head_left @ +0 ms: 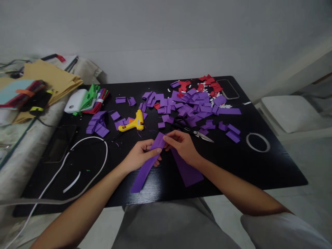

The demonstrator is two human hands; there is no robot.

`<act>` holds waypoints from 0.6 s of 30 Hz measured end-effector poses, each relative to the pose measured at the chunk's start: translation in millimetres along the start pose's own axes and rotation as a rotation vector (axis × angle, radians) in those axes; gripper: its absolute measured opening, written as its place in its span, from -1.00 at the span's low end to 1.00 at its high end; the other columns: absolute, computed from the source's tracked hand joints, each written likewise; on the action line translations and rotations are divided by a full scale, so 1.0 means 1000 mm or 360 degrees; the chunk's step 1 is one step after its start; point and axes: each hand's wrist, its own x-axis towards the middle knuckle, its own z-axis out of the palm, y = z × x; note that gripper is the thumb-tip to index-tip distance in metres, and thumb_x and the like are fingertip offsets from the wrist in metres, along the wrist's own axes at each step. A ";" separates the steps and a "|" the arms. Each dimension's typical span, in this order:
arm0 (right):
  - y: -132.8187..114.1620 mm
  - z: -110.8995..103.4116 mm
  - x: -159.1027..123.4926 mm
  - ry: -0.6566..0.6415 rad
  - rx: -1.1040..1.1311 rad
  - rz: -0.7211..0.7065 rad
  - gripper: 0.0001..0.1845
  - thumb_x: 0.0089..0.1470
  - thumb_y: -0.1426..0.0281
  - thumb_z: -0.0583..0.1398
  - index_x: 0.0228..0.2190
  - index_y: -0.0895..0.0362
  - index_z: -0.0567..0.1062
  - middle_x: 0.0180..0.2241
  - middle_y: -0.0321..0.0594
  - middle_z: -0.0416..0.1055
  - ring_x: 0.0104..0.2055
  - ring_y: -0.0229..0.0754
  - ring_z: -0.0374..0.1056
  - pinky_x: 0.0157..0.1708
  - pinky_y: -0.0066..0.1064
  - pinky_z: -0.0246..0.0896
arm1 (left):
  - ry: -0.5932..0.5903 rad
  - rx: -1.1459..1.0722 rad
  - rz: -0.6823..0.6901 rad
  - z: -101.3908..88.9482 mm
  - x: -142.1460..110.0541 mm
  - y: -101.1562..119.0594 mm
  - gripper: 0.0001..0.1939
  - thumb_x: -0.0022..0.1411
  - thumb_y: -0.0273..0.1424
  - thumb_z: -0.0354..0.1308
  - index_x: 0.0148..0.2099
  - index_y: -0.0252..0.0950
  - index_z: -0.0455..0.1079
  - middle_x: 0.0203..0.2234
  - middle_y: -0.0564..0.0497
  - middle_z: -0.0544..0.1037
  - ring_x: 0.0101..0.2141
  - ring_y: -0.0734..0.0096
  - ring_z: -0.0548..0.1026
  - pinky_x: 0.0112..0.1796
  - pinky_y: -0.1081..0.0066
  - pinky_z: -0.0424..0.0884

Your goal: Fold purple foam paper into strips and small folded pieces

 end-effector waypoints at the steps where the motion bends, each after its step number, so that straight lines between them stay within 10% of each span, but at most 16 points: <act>1: 0.000 0.001 0.000 -0.0011 -0.0021 -0.0007 -0.62 -0.04 0.09 0.47 -0.41 0.13 0.60 -0.52 -0.31 0.52 -0.48 -0.26 0.44 -0.44 -0.39 0.45 | -0.0034 0.0011 0.0011 0.000 0.000 0.001 -0.60 0.21 -0.14 0.41 -0.11 -0.36 0.48 -0.47 -0.02 0.63 -0.50 0.38 0.63 -0.41 0.39 0.62; 18: 0.003 0.005 -0.005 -0.0145 -0.0164 0.0001 -0.62 -0.04 0.08 0.46 -0.52 0.11 0.55 -0.57 -0.36 0.42 -0.55 -0.30 0.30 -0.48 -0.40 0.25 | 0.0046 0.0009 0.0047 -0.002 0.000 -0.002 -0.62 0.24 -0.10 0.37 -0.19 -0.34 0.50 -0.44 -0.01 0.64 -0.51 0.43 0.62 -0.45 0.46 0.61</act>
